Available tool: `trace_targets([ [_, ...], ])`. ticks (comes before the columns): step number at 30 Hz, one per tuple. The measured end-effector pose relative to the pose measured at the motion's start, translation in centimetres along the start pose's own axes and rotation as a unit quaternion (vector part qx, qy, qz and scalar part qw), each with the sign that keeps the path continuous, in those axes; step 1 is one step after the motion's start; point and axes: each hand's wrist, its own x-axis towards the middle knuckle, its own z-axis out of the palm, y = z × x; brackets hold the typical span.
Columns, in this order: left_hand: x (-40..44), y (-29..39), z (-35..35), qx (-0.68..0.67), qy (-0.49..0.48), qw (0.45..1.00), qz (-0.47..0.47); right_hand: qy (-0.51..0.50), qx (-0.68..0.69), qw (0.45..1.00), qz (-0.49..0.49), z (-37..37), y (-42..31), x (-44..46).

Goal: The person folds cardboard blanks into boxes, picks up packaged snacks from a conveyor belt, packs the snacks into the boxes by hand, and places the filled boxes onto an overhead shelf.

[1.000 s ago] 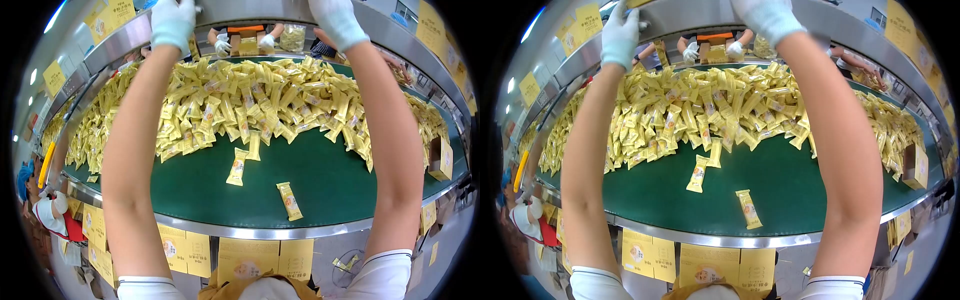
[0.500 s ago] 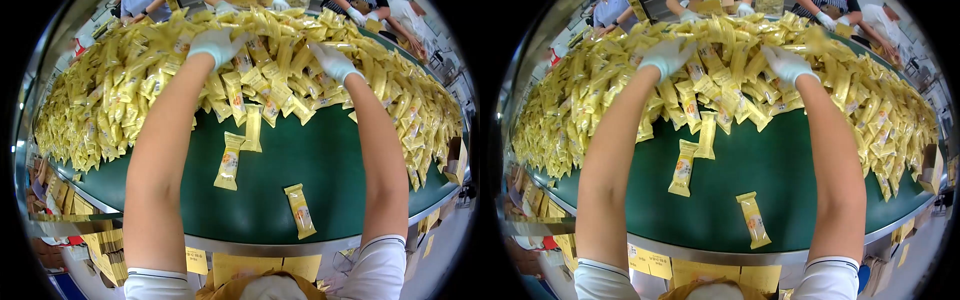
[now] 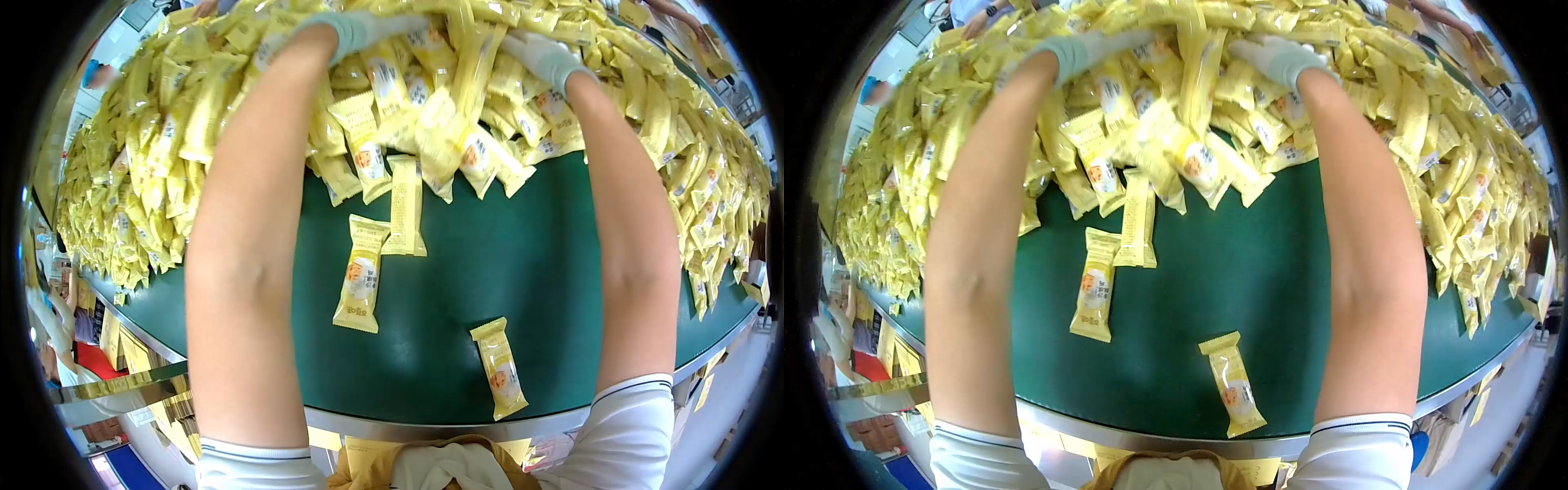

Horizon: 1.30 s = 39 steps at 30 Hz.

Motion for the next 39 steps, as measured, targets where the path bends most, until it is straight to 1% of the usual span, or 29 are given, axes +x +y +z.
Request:
trace_targets([
  [1, -0.6, 0.2, 0.0, -0.008, -0.009, 1.000, -0.007, 0.009, -0.010, 1.000, -0.007, -0.7, -1.0, -1.9],
  [2, -1.7, 0.6, 0.1, -0.018, -0.017, 1.000, -0.018, 0.002, -0.003, 1.000, -0.017, 0.3, -0.1, -1.2],
  [3, -3.1, 1.2, -0.1, -0.026, -0.031, 0.998, -0.048, -0.038, -0.015, 0.999, 0.018, -1.3, -1.8, -3.4],
  [4, -3.9, 1.3, 0.0, -0.084, -0.059, 0.994, -0.037, -0.063, -0.023, 0.997, 0.024, -1.9, -2.9, -4.7],
  [5, -4.7, 1.4, 0.8, -0.103, -0.049, 0.993, -0.032, -0.088, -0.031, 0.995, 0.030, -2.6, -3.6, -6.0],
  [7, -6.6, 2.3, 1.5, -0.139, -0.021, 0.990, -0.017, -0.040, -0.016, 0.999, 0.008, -2.8, -4.2, -8.6],
  [8, -8.0, 3.0, 1.1, -0.123, -0.038, 0.991, -0.040, -0.059, -0.036, 0.996, 0.051, -1.8, -3.7, -7.9],
  [9, -9.0, 3.6, 0.7, -0.084, -0.070, 0.993, -0.052, -0.082, -0.024, 0.996, 0.025, -0.9, -2.7, -7.5],
  [11, -10.4, 3.8, 1.6, -0.096, -0.051, 0.994, -0.031, -0.101, 0.017, 0.994, -0.029, -2.0, -2.9, -10.2],
  [12, -11.3, 3.6, 2.0, -0.095, -0.032, 0.995, 0.002, -0.089, 0.018, 0.996, -0.026, -1.6, -2.9, -11.3],
  [13, -12.1, 3.8, 2.3, -0.104, -0.029, 0.994, 0.010, -0.074, 0.018, 0.997, -0.024, -2.0, -3.4, -12.6],
  [14, -12.7, 4.2, 2.6, -0.089, -0.033, 0.995, -0.002, -0.043, 0.000, 0.999, -0.024, -2.1, -3.7, -14.2],
  [15, -13.9, 5.0, 2.6, -0.075, -0.038, 0.996, -0.014, -0.043, 0.005, 0.999, -0.026, -1.7, -3.5, -15.0],
  [17, -15.8, 5.6, 2.4, -0.081, -0.063, 0.995, 0.007, -0.045, 0.023, 0.999, -0.018, -2.0, -4.1, -17.4],
  [19, -16.8, 5.6, 3.8, -0.049, -0.039, 0.998, 0.025, -0.067, 0.033, 0.997, -0.022, -2.5, -4.8, -19.6],
  [20, -17.2, 5.4, 4.6, -0.045, -0.033, 0.998, 0.035, -0.059, 0.005, 0.998, -0.028, -2.6, -5.3, -20.8],
  [21, -17.7, 5.3, 5.3, -0.039, -0.023, 0.998, 0.046, -0.057, 0.004, 0.998, -0.032, -2.2, -5.5, -21.7],
  [23, -19.2, 5.4, 6.1, -0.027, -0.005, 0.997, 0.071, -0.084, 0.012, 0.996, -0.024, -1.7, -6.1, -23.5],
  [25, -21.5, 6.2, 5.7, -0.017, -0.010, 0.997, 0.072, -0.100, -0.003, 0.995, -0.016, -2.5, -7.3, -26.4],
  [26, -22.3, 6.4, 5.8, -0.006, -0.016, 0.997, 0.074, -0.097, 0.011, 0.995, -0.026, -1.9, -7.1, -27.2],
  [27, -23.2, 6.7, 5.8, 0.004, -0.023, 0.997, 0.075, -0.073, 0.046, 0.994, -0.071, 0.4, -6.0, -27.2],
  [29, -25.4, 7.5, 5.3, 0.016, -0.032, 0.997, 0.069, -0.046, 0.083, 0.991, -0.094, 0.6, -6.4, -29.2],
  [31, -26.9, 7.9, 5.0, 0.016, -0.055, 0.997, 0.059, -0.048, 0.051, 0.995, -0.070, 1.4, -6.4, -30.3],
  [32, -27.6, 7.7, 5.5, 0.003, -0.046, 0.997, 0.070, -0.048, 0.034, 0.997, -0.059, 1.9, -6.4, -30.8],
  [35, -30.1, 8.6, 4.8, 0.040, -0.063, 0.994, 0.083, -0.050, 0.079, 0.994, -0.050, 1.2, -6.2, -33.5],
  [36, -30.7, 8.6, 5.2, 0.023, -0.050, 0.994, 0.090, -0.116, 0.135, 0.983, -0.050, 0.6, -5.8, -33.9],
  [39, -32.6, 8.3, 6.3, 0.017, 0.031, 0.995, 0.096, -0.071, 0.306, 0.944, -0.099, -0.7, -3.7, -37.0],
])
